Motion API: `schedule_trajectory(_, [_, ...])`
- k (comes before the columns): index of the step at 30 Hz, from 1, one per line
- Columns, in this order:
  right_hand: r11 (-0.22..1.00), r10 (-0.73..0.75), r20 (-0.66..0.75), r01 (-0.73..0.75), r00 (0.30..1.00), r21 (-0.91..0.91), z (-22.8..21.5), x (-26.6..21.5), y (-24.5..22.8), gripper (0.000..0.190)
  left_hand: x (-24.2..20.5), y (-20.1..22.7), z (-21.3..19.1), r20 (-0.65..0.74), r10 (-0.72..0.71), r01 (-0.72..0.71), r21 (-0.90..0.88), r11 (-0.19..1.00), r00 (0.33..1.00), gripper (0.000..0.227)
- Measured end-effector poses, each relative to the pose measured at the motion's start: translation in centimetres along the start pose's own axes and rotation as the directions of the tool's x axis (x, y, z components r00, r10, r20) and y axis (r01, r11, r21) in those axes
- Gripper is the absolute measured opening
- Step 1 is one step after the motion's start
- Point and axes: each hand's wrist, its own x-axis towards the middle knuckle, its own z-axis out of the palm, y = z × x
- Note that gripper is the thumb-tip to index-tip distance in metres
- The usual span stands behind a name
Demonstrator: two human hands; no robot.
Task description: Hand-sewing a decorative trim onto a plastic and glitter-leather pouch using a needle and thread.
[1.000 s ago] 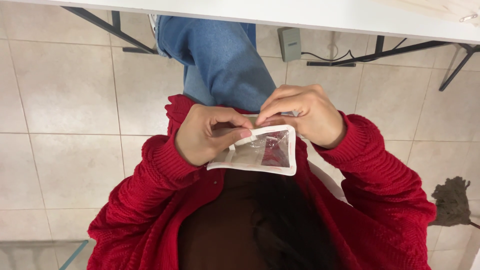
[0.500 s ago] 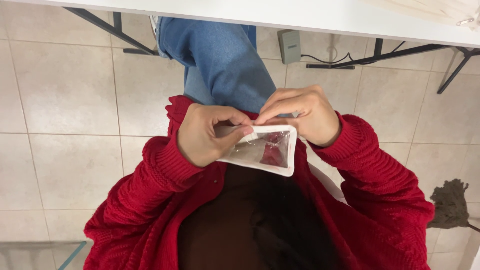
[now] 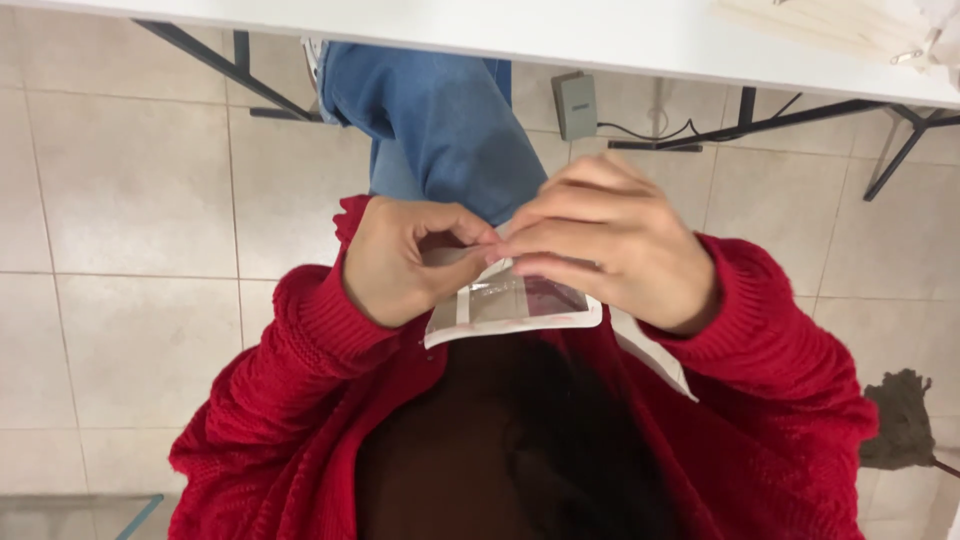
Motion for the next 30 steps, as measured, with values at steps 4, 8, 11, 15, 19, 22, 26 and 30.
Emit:
schedule_trajectory(4, [0.939, -0.121, -0.017, 0.109, 0.992, -0.327, 1.1, 0.5, -1.4, 0.009, -0.1, -0.1, -0.1, -0.021, 0.035, -0.035, 0.001, 0.999, 0.999, 0.008])
schedule_trajectory(8, [0.944, -0.173, -0.041, 0.153, 0.984, -0.291, 0.8, 1.1, -3.3, 0.012, 0.0, -0.8, -0.2, 0.003, 0.043, -0.043, -0.052, 0.998, 0.999, 0.009])
schedule_trajectory(11, [0.997, -0.062, -0.086, 0.057, 0.994, -0.057, 1.0, 0.6, -1.3, 0.006, 0.4, -1.4, 0.0, -0.004, 0.008, -0.008, -0.047, 0.999, 1.0, 0.008])
schedule_trajectory(15, [0.987, 0.078, -0.121, -0.06, 0.99, 0.149, 0.2, 1.6, -0.7, 0.015, 0.7, -1.4, -0.1, 0.005, 0.069, -0.068, -0.033, 0.997, 0.998, 0.004])
schedule_trajectory(19, [0.964, 0.206, -0.092, -0.185, 0.974, 0.192, 0.1, 2.4, 0.5, 0.017, 0.9, -1.7, -0.1, 0.035, 0.12, -0.119, -0.034, 0.992, 0.992, 0.021])
schedule_trajectory(22, [0.949, 0.255, -0.073, -0.235, 0.964, 0.212, 0.1, 2.9, 1.2, 0.017, 1.8, -2.2, -0.1, 0.017, 0.116, -0.114, -0.063, 0.991, 0.993, 0.017])
schedule_trajectory(26, [0.881, 0.365, -0.047, -0.328, 0.93, 0.341, 0.6, 3.8, 3.3, 0.013, 2.9, -2.7, -0.4, -0.098, 0.104, -0.116, -0.135, 0.984, 0.99, 0.015])
schedule_trajectory(30, [0.973, 0.221, -0.284, -0.23, 0.933, 0.001, -2.5, 4.0, 13.4, 0.02, 4.3, -4.1, -1.0, -0.107, 0.11, -0.124, -0.142, 0.982, 0.988, 0.017])
